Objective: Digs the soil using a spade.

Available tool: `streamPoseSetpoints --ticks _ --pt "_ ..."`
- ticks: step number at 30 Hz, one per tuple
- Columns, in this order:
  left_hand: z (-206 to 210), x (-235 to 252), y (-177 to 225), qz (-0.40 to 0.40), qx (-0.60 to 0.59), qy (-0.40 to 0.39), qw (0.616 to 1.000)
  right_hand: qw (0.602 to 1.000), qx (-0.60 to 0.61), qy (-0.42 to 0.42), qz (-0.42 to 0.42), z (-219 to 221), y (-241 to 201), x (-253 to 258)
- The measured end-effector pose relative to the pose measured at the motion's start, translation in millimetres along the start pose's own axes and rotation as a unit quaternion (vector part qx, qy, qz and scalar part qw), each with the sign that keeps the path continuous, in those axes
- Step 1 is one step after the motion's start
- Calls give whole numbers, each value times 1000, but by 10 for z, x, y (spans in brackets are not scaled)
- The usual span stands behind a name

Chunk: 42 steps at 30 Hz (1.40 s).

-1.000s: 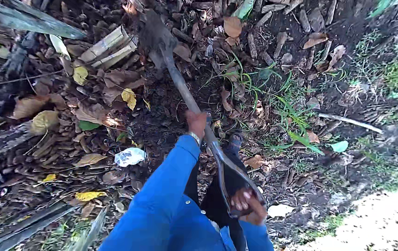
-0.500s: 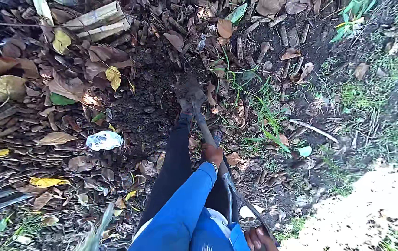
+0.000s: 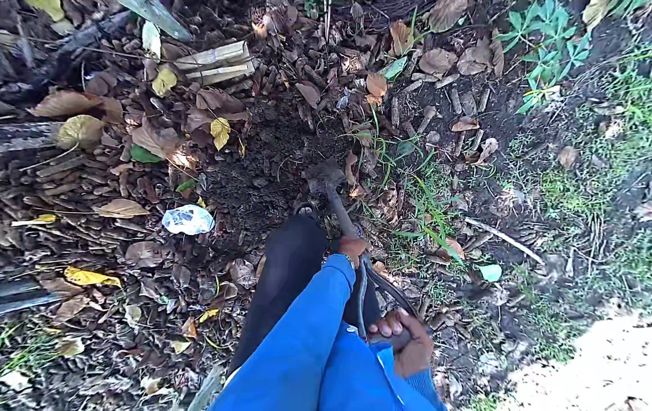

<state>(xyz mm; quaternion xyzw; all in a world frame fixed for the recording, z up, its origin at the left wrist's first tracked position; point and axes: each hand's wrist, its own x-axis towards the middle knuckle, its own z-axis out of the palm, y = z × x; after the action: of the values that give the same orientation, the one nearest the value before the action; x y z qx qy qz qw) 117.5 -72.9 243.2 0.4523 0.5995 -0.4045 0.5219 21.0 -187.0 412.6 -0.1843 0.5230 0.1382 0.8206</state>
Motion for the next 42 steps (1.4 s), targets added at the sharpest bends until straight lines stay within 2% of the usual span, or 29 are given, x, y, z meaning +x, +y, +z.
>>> streamPoseSetpoints --ticks 5,10,17,21,24,26,28,30,32,33,35,37,39,42 --pt "-214 -200 378 24 51 -2 998 996 -46 -75 19 454 103 25" --pt "-409 -84 700 -4 92 -4 996 992 -52 -111 13 825 241 116" --pt "-463 66 1232 -39 90 -16 995 996 -52 -69 -18 1491 240 331" --pt "-382 261 1467 -55 45 -33 997 994 -51 -92 -32 1600 115 709" --pt "-152 346 1375 -35 -21 -60 997 992 -56 -110 -42 1434 -215 884" --pt "-28 309 1282 -30 -46 -119 991 990 -83 -106 -49 1052 -567 1041" --pt "23 167 918 -38 12 -170 985 991 -112 -40 -64 323 -884 1024" --pt "34 81 625 -48 69 -200 976 985 -137 72 -82 -339 -990 1052" --pt "49 -13 406 -57 105 -208 971 978 -138 130 -85 -649 -904 1038" --pt "54 -26 334 -60 111 -209 970 981 -121 121 -85 -651 -811 1012" --pt "51 -68 268 -55 86 -186 977 993 -67 51 -86 -372 -550 876" --pt "19 -88 265 -36 28 -131 990 996 -33 -12 -82 150 -194 691" --pt "-203 -208 550 -22 -12 -87 996 995 -16 -63 -76 678 180 598" --pt "-738 -356 969 -22 61 -90 994 994 -22 -90 -59 1235 644 495"
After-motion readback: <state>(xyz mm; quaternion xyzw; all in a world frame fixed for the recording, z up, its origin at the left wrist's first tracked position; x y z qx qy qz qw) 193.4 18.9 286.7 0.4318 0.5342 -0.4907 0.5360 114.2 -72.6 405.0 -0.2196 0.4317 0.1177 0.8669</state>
